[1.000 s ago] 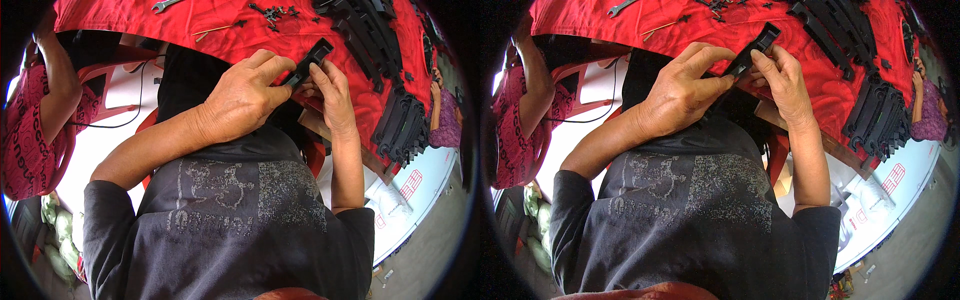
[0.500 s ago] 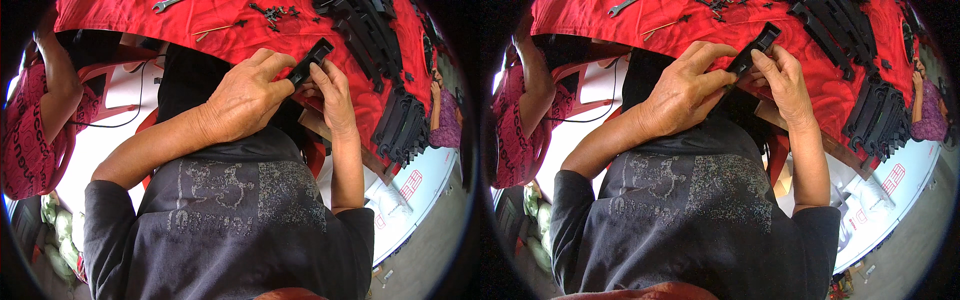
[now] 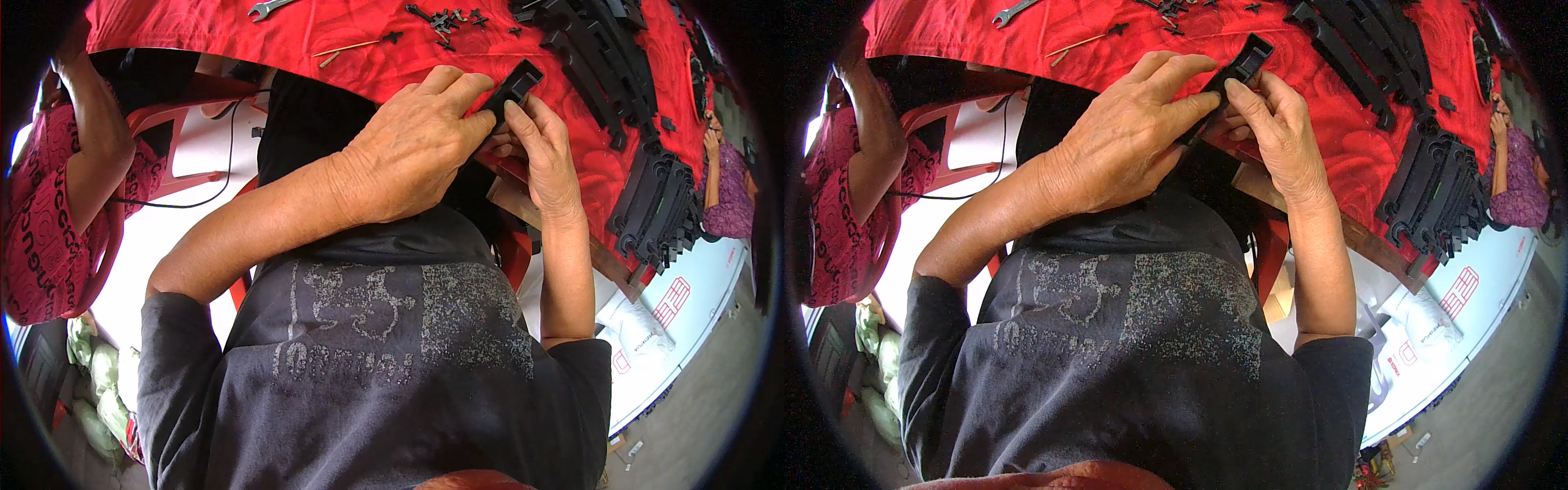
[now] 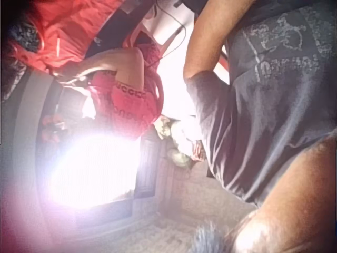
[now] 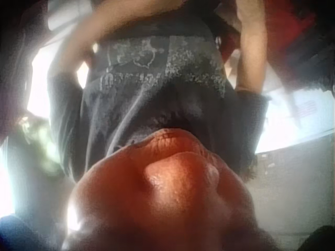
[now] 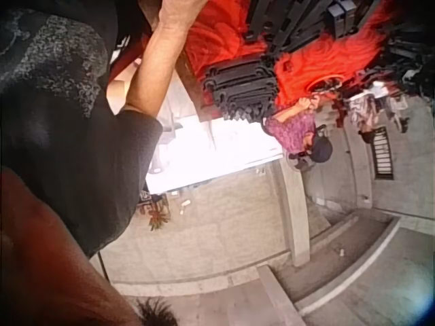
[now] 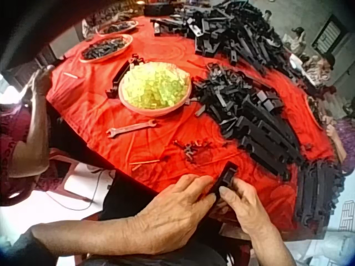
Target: The person assembles plastic components by fitting and pressing small parts into a black plastic housing by hand.
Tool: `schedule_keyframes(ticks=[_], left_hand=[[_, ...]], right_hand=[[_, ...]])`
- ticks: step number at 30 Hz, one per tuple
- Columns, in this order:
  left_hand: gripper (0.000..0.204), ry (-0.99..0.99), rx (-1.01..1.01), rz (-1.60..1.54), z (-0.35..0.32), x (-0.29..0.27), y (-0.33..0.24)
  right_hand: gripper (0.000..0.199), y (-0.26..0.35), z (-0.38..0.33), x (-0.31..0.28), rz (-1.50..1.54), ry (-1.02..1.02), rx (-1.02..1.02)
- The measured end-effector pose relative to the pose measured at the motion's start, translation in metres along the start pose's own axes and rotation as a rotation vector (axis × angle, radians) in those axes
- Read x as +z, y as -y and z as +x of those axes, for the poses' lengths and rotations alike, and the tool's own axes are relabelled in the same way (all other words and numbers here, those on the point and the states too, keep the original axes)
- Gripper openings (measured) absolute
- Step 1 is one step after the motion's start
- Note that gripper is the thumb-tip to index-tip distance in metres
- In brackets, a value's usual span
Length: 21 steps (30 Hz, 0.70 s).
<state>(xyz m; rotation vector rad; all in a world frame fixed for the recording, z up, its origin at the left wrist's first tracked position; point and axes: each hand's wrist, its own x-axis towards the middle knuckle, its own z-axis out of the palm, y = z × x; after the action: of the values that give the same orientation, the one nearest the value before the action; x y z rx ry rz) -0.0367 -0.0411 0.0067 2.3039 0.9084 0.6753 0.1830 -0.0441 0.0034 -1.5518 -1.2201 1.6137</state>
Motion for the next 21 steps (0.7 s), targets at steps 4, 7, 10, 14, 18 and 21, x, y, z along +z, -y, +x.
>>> schedule_keyframes(ticks=[4,7,10,14,18,21], left_hand=[[0.053,0.072,-0.005,0.027,0.0054,-0.005,0.0012],[0.053,0.086,0.021,0.043,0.0063,-0.0053,0.0026],[0.051,0.057,0.034,0.061,0.0057,-0.0068,0.0009],[0.047,0.074,0.002,0.079,0.0054,-0.0063,-0.0006],[0.044,0.099,0.011,0.098,0.008,-0.006,0.0008],[0.043,0.098,0.029,0.105,0.0086,-0.0076,0.0021]], right_hand=[[0.035,0.0006,0.0002,0.0019,0.026,0.003,0.001],[0.034,0.0013,-0.0002,0.0024,0.027,-0.002,-0.001],[0.034,0.0005,0.0001,0.001,0.029,0.001,-0.002],[0.033,-0.0017,0.0015,0.0014,0.025,0.004,0.005],[0.033,-0.0005,0.0014,0.002,0.025,0.0,0.009],[0.032,-0.0015,0.002,0.0012,0.027,0.01,0.011]])
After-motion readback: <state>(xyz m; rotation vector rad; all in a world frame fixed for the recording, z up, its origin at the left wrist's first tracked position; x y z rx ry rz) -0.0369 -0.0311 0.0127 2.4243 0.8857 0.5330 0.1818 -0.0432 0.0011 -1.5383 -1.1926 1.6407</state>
